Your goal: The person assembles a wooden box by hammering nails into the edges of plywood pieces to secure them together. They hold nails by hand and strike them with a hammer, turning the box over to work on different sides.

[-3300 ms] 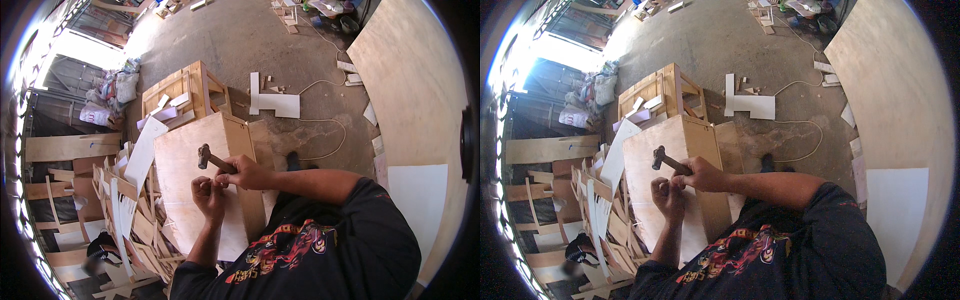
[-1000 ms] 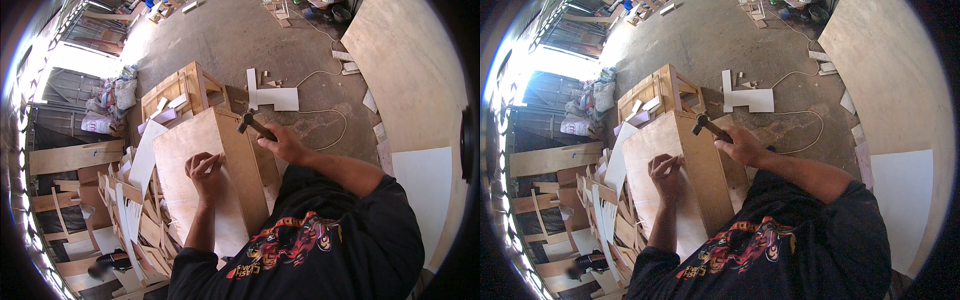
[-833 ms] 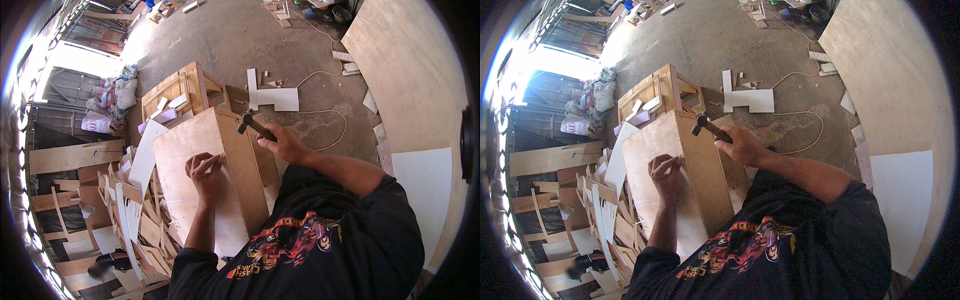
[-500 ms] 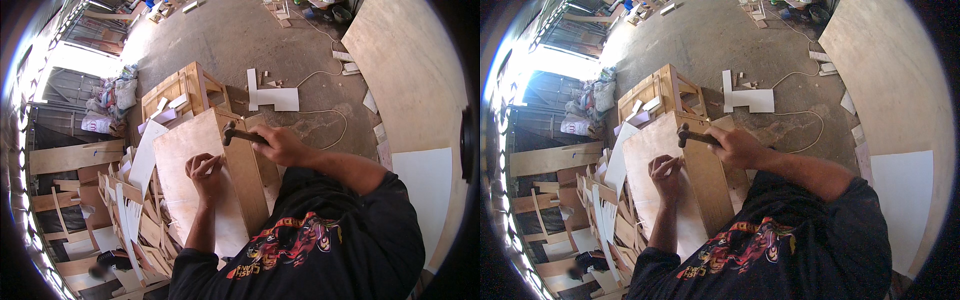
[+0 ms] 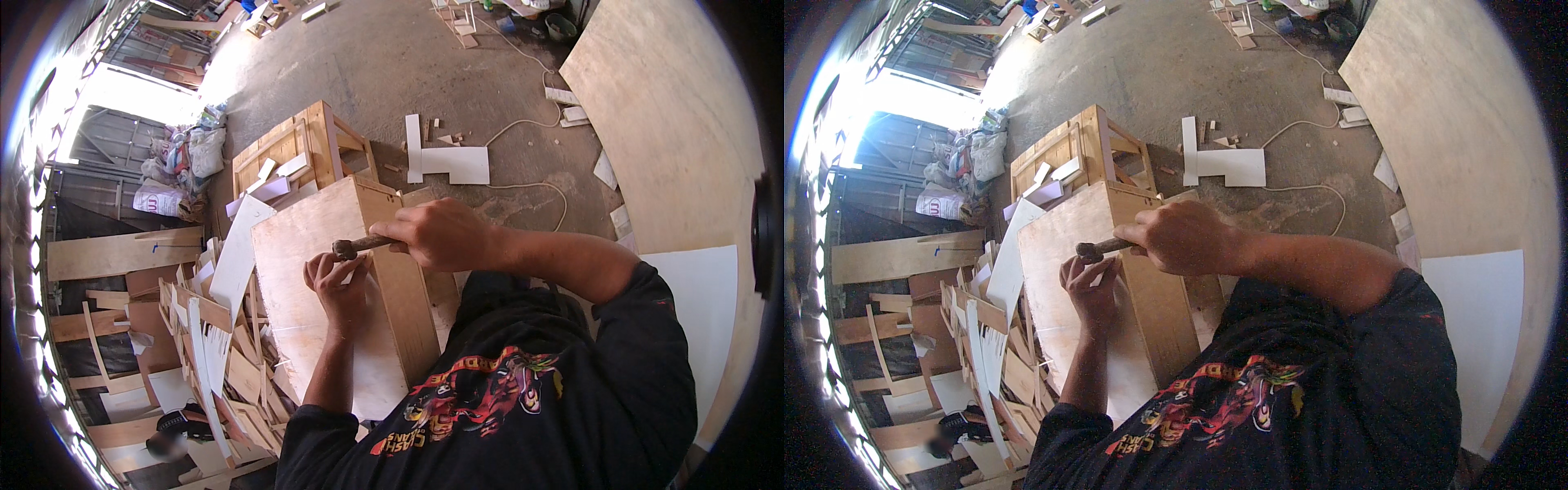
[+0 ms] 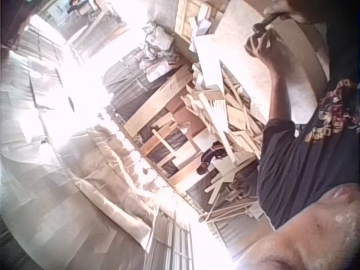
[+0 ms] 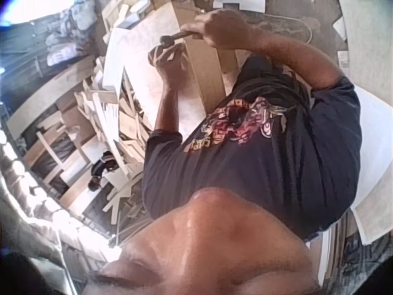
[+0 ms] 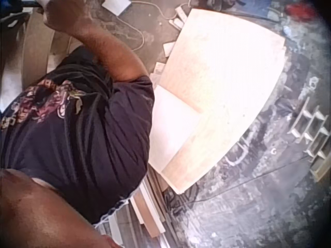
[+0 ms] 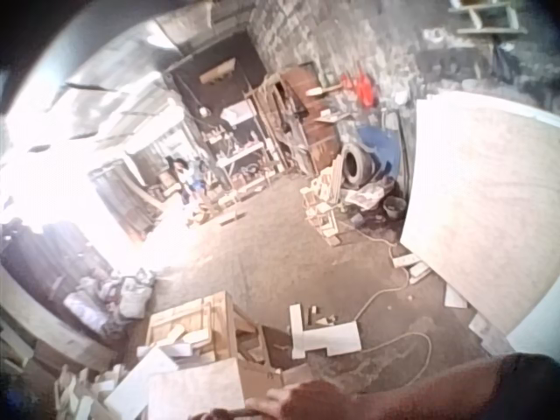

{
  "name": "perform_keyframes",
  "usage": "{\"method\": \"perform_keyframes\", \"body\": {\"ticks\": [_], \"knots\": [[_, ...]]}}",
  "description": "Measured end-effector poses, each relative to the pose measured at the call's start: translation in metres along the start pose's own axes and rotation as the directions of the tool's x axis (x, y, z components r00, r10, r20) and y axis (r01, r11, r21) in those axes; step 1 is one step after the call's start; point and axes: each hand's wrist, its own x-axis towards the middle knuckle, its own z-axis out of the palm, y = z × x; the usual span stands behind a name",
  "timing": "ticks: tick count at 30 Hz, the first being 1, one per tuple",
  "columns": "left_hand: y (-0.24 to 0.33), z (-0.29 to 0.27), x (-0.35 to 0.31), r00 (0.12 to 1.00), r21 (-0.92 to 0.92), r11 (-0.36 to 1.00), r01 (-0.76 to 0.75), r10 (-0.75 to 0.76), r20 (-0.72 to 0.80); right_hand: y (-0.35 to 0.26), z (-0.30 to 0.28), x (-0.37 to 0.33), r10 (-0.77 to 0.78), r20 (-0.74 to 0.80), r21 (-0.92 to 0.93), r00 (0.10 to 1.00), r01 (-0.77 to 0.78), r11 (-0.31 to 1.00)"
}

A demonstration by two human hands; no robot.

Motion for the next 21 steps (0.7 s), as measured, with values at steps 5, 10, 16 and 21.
{"method": "perform_keyframes", "body": {"ticks": [5, 10, 16, 21], "knots": [[0.002, -0.0033, -0.0001, 0.999, 0.008, 1.0, 0.024, -0.024, 0.02, 0.0, -0.0018, 0.0017, -0.024, 0.09, -0.063, 0.996, 0.029, 0.998], [0.0005, -0.0009, 0.0002, 1.0, 0.025, 1.0, -0.012, 0.012, 0.006, -0.0024, -0.0032, 0.0007, -0.025, 0.038, -0.03, 0.999, 0.026, 0.999], [-0.0005, -0.0014, -0.0008, 1.0, 0.037, 0.999, 0.008, -0.009, 0.022, -0.0026, -0.0033, -0.0008, -0.013, -0.037, 0.055, 0.999, 0.015, 0.998], [-0.0003, -0.0012, -0.0013, 0.999, 0.009, 0.999, 0.036, -0.036, 0.022, -0.0029, -0.0039, 0.0002, -0.001, 0.089, -0.093, 0.996, 0.01, 0.996]]}}
